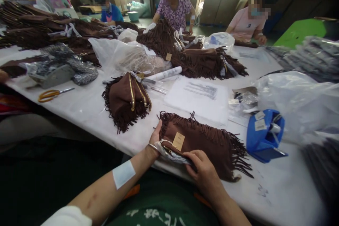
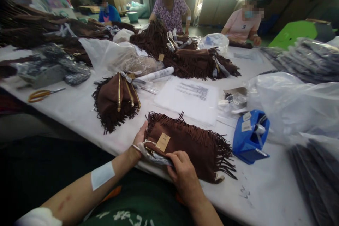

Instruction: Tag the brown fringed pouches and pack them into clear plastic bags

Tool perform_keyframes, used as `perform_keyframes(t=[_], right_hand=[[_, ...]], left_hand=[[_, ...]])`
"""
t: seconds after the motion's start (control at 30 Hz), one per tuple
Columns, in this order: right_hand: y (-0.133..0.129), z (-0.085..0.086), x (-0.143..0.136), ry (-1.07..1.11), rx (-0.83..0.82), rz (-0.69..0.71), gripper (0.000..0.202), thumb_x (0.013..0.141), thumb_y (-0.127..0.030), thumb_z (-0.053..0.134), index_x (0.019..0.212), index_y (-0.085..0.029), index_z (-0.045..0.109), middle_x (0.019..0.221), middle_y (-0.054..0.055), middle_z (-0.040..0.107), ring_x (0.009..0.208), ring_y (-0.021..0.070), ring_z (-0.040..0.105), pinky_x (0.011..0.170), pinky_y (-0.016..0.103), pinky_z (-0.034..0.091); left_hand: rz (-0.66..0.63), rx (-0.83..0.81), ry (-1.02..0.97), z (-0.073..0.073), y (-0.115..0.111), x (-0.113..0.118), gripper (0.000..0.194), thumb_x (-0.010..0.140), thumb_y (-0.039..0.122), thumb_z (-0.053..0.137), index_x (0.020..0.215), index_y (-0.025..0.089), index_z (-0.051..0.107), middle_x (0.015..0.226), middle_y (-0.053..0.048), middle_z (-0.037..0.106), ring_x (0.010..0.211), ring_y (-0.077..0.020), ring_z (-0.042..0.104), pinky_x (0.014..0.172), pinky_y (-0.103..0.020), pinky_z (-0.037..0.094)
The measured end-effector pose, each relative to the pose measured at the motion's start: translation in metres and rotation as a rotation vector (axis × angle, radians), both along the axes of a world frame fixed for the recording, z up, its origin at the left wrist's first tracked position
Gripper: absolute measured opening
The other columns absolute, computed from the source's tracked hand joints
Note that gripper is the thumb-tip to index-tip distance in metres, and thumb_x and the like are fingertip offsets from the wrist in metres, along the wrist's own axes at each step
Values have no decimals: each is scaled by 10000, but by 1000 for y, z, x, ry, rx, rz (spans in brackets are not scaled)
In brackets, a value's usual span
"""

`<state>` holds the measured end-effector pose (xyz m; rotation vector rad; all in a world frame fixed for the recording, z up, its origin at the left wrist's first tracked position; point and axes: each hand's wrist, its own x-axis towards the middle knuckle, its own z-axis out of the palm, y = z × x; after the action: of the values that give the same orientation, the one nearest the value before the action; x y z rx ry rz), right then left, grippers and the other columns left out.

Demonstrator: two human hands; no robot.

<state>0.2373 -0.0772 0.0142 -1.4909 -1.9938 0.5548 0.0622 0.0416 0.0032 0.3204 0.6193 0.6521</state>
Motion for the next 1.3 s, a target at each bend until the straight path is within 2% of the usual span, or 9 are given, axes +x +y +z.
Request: perform_keyframes(t=[0.2, 0.3, 0.5, 0.63, 0.8, 0.9, 1.1, 1.2, 1.3], right_hand=[[-3, -12, -2, -1, -37, 20, 309, 862, -139, 523, 1158, -227, 530, 1016, 69, 561, 963, 219, 531, 840, 373, 490], [-4, -20, -4, -44, -58, 36, 313, 855, -124, 532, 1154, -217, 529, 1009, 71, 558, 956, 226, 523, 832, 382, 490], [-7, -27, -11, -104, -21, 21, 315, 824, -85, 560, 1121, -190, 546, 972, 73, 564, 920, 238, 513, 811, 399, 487], [-11, -24, -12, -93, -5, 8, 234, 824, -95, 560, 1044, -171, 578, 992, 96, 576, 941, 262, 513, 829, 433, 481], [-31, -13, 4, 87, -19, 7, 350, 884, -164, 505, 1230, -218, 512, 1172, 89, 559, 1090, 235, 498, 942, 410, 446], [-55, -10, 27, 256, -23, -169, 301, 913, -220, 470, 1198, -272, 551, 1198, 53, 565, 1127, 201, 504, 982, 380, 426], [-93, -19, 71, 709, -106, -915, 287, 897, -407, 494, 1120, -265, 606, 1201, 28, 605, 1148, 215, 533, 1082, 432, 324], [-99, -23, 76, 1102, -173, -1018, 375, 868, -463, 532, 1151, -220, 574, 1180, 55, 629, 1092, 222, 587, 1052, 426, 374], [-103, -21, 79, 1351, -218, -997, 421, 843, -487, 566, 1119, -169, 570, 1107, 90, 666, 1058, 240, 614, 1011, 422, 423]], left_hand=[[137, 61, 117, -7, 24, -13, 462, 863, 430, 482, 1135, 74, 596, 1042, -141, 683, 1040, -299, 615, 974, -481, 431], [229, 401, 341, 0, 30, -18, 435, 824, 359, 579, 1183, 112, 582, 1157, -108, 645, 1154, -280, 545, 1055, -440, 366], [-174, 1208, 870, 8, 3, 13, 524, 875, 338, 520, 1363, 173, 425, 1427, -85, 404, 1353, -252, 310, 1161, -415, 152], [-356, 1491, 994, 3, -24, 37, 549, 907, 321, 476, 1403, 135, 328, 1480, -128, 295, 1392, -240, 209, 1155, -462, 158], [-378, 1772, 1014, 12, -39, 33, 420, 963, 209, 330, 1379, 156, 347, 1444, -96, 380, 1369, -167, 277, 1149, -411, 243], [-477, 1942, 972, 14, -45, 33, 445, 940, 222, 414, 1377, 167, 351, 1441, -101, 383, 1361, -190, 297, 1135, -421, 280], [-665, 2142, 1055, 6, -55, 73, 699, 797, 190, 626, 1408, 112, 295, 1501, -159, 218, 1397, -277, 164, 1132, -466, 257], [-717, 2218, 1062, 4, -54, 91, 775, 752, 222, 677, 1409, 87, 288, 1495, -172, 223, 1391, -303, 172, 1130, -473, 257], [-626, 2346, 1016, 2, -51, 96, 609, 814, 192, 594, 1364, 66, 365, 1450, -180, 331, 1363, -300, 266, 1111, -460, 302]])
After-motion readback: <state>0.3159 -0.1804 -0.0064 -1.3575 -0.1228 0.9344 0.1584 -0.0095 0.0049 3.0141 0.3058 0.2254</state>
